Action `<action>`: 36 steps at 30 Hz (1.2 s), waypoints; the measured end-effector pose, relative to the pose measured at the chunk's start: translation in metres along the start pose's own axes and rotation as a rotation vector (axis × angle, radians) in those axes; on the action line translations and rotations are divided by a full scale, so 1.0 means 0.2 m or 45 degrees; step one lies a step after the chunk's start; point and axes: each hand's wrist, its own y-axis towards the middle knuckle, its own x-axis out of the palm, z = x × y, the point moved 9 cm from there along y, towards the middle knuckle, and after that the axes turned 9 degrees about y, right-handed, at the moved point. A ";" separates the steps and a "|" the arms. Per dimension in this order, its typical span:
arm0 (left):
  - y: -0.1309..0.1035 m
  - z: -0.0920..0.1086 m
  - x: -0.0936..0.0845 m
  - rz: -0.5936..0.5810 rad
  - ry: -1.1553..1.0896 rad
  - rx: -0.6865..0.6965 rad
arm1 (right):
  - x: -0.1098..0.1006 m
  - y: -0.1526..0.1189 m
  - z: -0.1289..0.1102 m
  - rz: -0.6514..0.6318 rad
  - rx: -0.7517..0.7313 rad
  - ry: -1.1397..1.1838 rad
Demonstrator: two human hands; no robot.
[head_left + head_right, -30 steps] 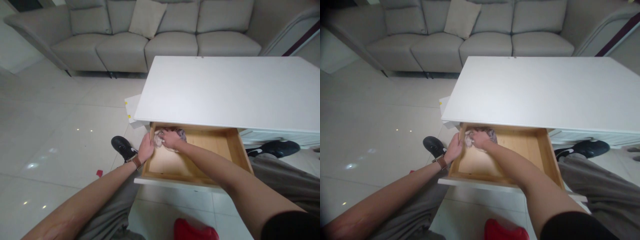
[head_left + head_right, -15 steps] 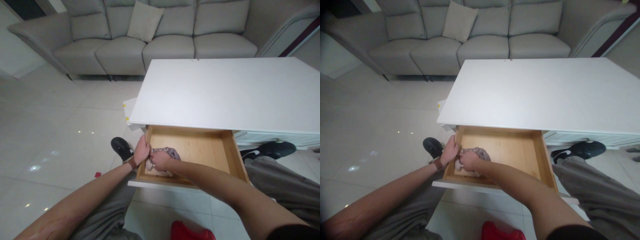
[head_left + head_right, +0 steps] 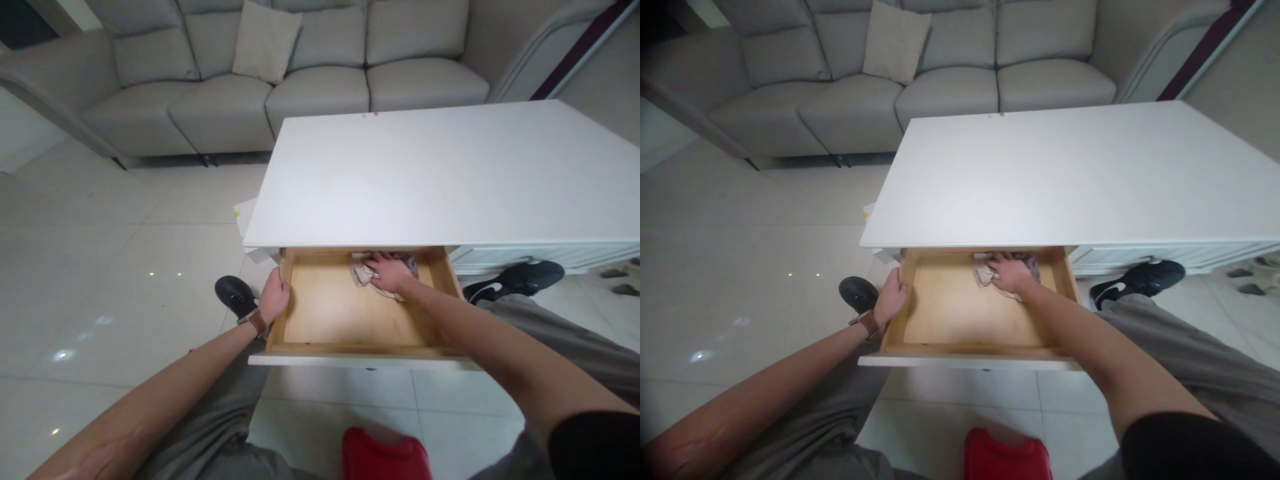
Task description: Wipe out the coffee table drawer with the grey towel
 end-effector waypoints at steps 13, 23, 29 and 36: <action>0.01 0.00 0.01 0.087 -0.035 0.090 | -0.04 -0.11 0.22 0.669 1.049 0.256; 0.00 0.01 0.00 0.137 -0.180 0.162 | 0.10 0.55 -0.81 0.528 0.845 0.578; 0.00 0.01 0.00 0.167 -0.169 0.164 | 0.10 0.56 -1.01 0.435 0.328 0.371; -0.01 0.03 -0.02 0.159 -0.178 0.137 | 0.14 0.58 -1.01 0.149 0.104 0.191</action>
